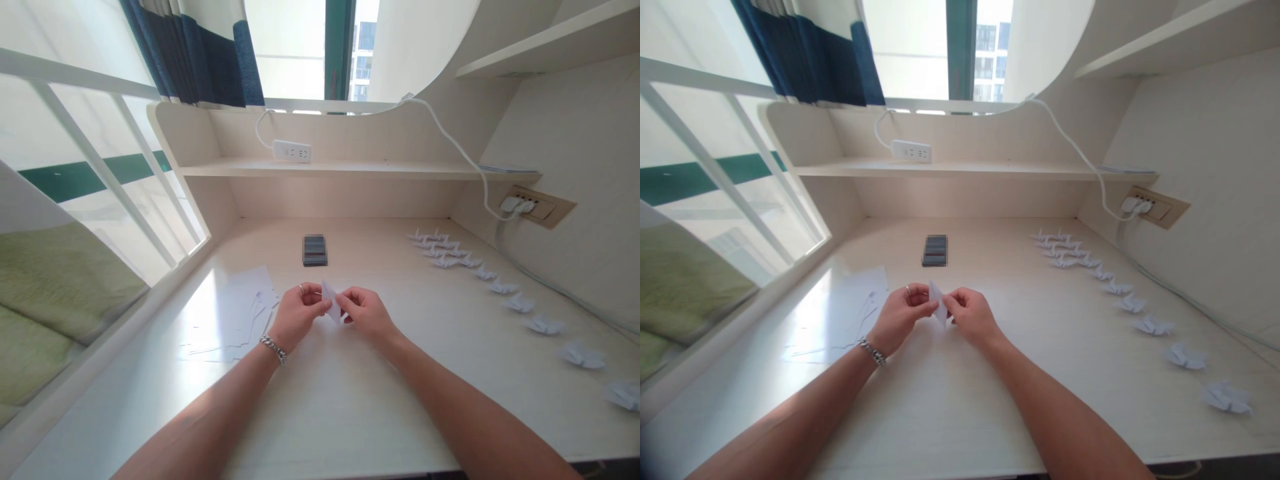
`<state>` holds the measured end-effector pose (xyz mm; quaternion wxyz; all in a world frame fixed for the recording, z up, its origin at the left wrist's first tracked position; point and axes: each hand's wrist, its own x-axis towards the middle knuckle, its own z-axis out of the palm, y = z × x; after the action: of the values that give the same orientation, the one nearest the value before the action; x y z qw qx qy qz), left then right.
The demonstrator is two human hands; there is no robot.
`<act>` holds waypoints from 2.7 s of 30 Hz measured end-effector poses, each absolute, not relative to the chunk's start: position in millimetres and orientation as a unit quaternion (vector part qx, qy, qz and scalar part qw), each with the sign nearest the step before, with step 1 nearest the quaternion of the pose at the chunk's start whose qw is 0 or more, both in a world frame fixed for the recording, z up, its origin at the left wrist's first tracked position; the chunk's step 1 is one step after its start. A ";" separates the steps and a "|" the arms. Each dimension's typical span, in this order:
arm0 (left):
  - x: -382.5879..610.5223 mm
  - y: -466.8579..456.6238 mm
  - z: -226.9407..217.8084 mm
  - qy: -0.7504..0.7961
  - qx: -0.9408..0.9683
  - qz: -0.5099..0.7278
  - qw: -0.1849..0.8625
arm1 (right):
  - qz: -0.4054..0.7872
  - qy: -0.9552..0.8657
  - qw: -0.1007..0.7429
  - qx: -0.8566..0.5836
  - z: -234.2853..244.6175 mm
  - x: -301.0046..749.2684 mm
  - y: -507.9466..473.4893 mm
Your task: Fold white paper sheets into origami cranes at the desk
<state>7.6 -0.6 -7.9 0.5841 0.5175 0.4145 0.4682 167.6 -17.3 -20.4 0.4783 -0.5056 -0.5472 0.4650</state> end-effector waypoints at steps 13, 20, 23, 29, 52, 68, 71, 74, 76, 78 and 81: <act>8.6 -6.2 0.1 0.448 0.538 0.474 0.534 | 0.522 -0.558 0.435 -0.477 -20.0 166.7 -20.5; 8.8 -3.8 -0.9 0.450 0.527 0.494 0.525 | 0.538 -0.579 0.411 -0.455 -19.8 169.0 -20.9; 7.5 -4.2 0.8 0.449 0.524 0.494 0.529 | 0.568 -0.523 0.445 -0.455 -17.3 168.3 -20.6; 5.2 -4.7 0.0 0.405 0.533 0.482 0.565 | 0.593 -0.433 0.508 -0.451 -9.4 172.8 -20.4; 6.5 -5.1 -0.2 0.358 0.516 0.511 0.588 | 0.676 -0.410 0.488 -0.370 -8.8 177.6 -22.1; 7.3 -5.9 1.0 0.374 0.537 0.492 0.574 | 0.634 -0.436 0.502 -0.395 -9.6 175.7 -21.7; 7.1 -5.8 1.2 0.374 0.567 0.471 0.563 | 0.590 -0.468 0.503 -0.423 -13.2 172.9 -20.9; 7.7 -5.6 -0.5 0.374 0.578 0.454 0.566 | 0.508 -0.515 0.515 -0.459 -16.9 170.8 -19.8; 8.8 -5.4 -2.0 0.383 0.570 0.455 0.567 | 0.414 -0.549 0.533 -0.494 -18.2 170.9 -19.4; 10.0 -5.1 -3.3 0.393 0.558 0.467 0.562 | 0.335 -0.574 0.541 -0.516 -17.8 171.7 -19.8; 10.1 -4.1 -5.1 0.398 0.548 0.490 0.548 | 0.330 -0.620 0.510 -0.496 -15.1 171.6 -22.1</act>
<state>10.1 -4.1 -5.1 0.5482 0.5482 0.3982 0.4903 171.6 -22.1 -15.1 0.5101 -0.4965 -0.6201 0.3298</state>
